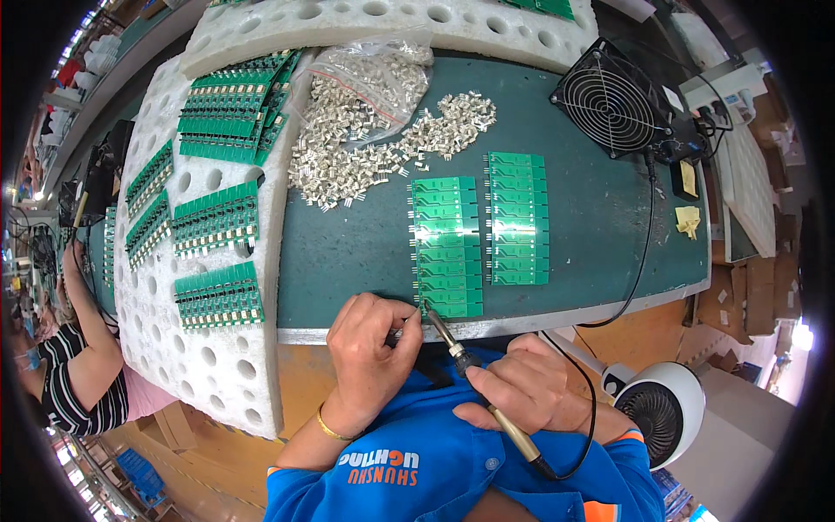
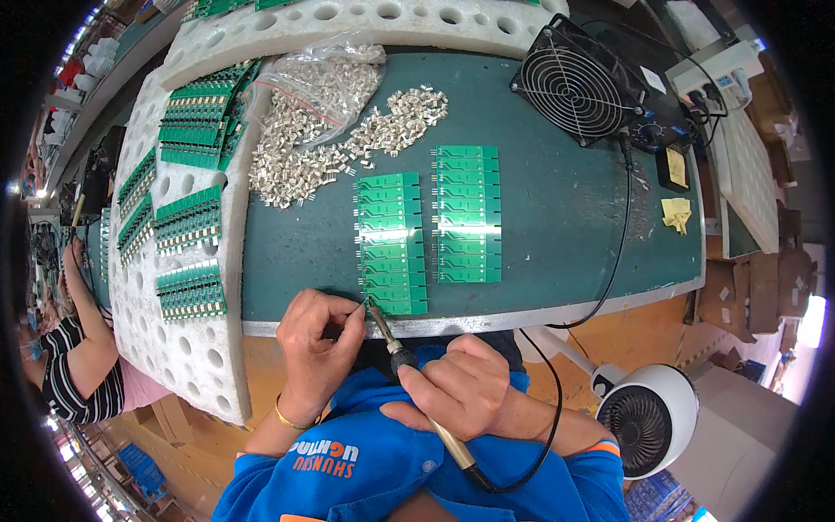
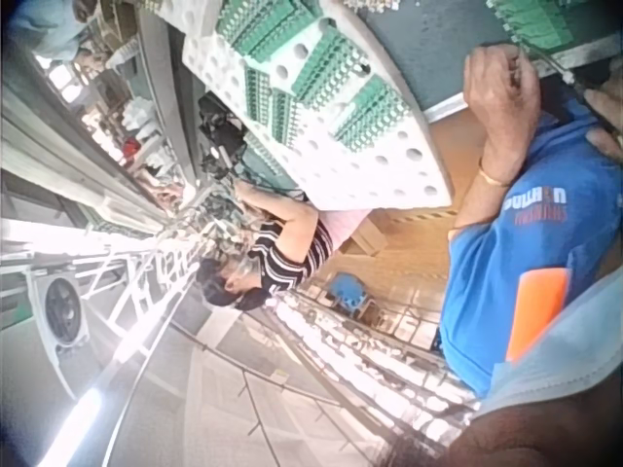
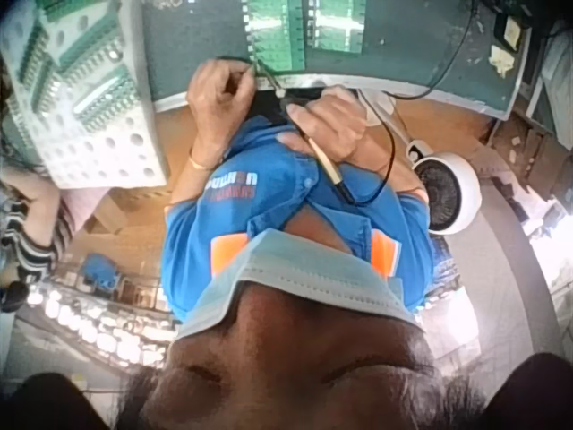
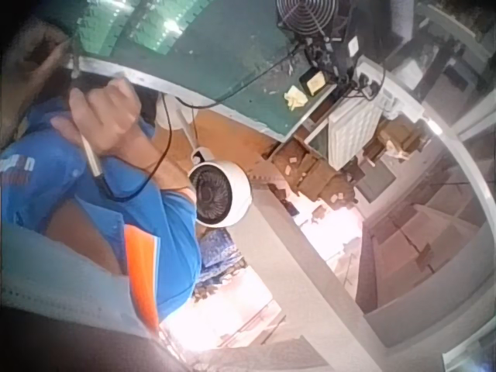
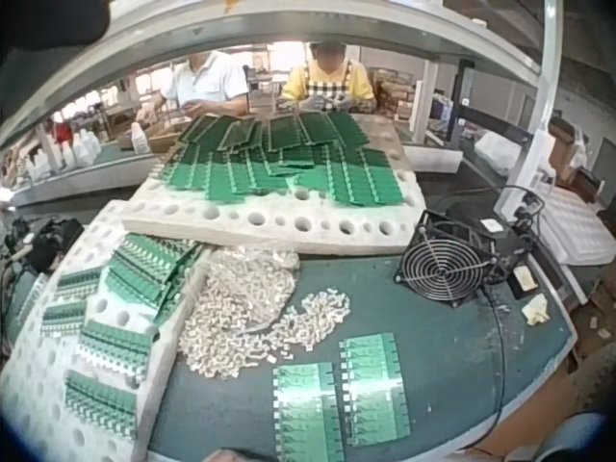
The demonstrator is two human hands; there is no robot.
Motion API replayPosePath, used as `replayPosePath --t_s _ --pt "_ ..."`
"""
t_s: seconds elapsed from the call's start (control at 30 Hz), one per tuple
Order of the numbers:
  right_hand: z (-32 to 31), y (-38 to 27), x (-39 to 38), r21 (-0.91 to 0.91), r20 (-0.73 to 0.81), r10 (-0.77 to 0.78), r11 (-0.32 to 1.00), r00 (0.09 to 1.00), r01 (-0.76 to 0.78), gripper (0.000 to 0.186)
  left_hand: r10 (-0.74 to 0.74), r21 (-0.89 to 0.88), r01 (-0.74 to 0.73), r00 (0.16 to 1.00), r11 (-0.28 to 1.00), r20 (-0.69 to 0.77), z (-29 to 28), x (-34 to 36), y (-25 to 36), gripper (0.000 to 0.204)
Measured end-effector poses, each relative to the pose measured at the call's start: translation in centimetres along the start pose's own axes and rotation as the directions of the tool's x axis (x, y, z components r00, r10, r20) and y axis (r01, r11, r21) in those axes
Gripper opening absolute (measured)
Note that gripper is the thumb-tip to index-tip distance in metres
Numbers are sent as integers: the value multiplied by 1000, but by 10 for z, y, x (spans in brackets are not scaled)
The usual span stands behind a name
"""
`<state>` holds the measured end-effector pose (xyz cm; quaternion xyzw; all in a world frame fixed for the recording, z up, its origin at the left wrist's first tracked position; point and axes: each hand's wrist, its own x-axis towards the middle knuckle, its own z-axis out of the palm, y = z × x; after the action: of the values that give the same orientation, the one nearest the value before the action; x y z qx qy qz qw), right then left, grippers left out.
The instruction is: The person places a circuit board on the work table and solders pins onto it using a soldering iron and solder wire.
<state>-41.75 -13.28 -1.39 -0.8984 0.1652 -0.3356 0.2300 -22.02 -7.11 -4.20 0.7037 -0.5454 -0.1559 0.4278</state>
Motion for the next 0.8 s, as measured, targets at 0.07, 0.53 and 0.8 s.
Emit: replayPosePath --t_s 0.07,0.53,0.8 --pt "1 0 0 -5 0 -4 1000 1000 4 40 1 2 -1 1000 1000 -1 0 0 0 14" --pt "-6 2 -2 9 -20 -3 1000 1000 3 36 -46 -8 45 997 999 -68 -4 -8 -2 17" --pt "-3 9 -7 80 -94 20 997 995 -12 35 -188 -323 151 979 934 -85 -11 -25 -7 8"
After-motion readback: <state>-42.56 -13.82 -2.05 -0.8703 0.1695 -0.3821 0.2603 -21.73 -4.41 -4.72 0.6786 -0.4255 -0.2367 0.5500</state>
